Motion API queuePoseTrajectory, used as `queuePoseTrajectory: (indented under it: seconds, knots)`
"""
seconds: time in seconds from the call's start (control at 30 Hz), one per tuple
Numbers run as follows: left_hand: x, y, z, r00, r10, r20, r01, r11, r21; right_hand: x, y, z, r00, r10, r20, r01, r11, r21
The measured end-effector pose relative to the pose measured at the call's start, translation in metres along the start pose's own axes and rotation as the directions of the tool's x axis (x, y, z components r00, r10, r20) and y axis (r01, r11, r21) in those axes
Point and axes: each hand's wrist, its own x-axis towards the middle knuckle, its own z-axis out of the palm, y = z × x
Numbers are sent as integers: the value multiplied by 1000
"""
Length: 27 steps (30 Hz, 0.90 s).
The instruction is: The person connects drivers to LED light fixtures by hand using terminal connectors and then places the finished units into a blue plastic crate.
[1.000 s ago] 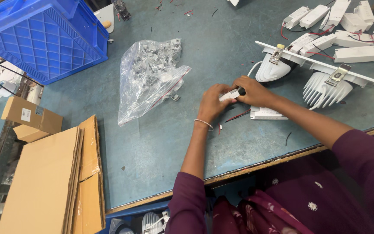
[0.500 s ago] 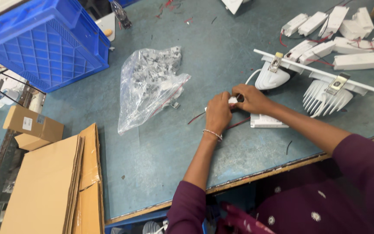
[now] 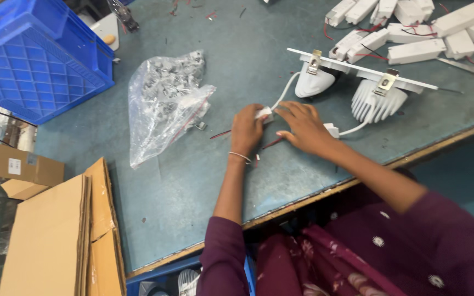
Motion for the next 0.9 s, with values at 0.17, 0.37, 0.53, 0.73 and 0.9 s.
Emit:
queuePoseTrajectory:
  seconds: [0.17,0.37,0.53,0.73,0.9]
  knots:
    - [5,16,-17,999,33,-29,-32,999,40,-71,4,-48,991,135,-23,-135,991,-7]
    - [5,31,4,975,27,-221,-45,996,-77,-91,6,-63,982,140,-130,-118,980,162]
    - [25,54,97,940,-172,294,333,647,-686,-87,5,-74,970,153,-192,-83,941,327]
    - [118,79,237,663,-309,681,719,13,-694,-103,15,-75,933,203,-297,-6,835,551]
    - [161,83,303,674,-500,545,435,-327,-839,-122,46,-50,947,286,-148,-149,796,587]
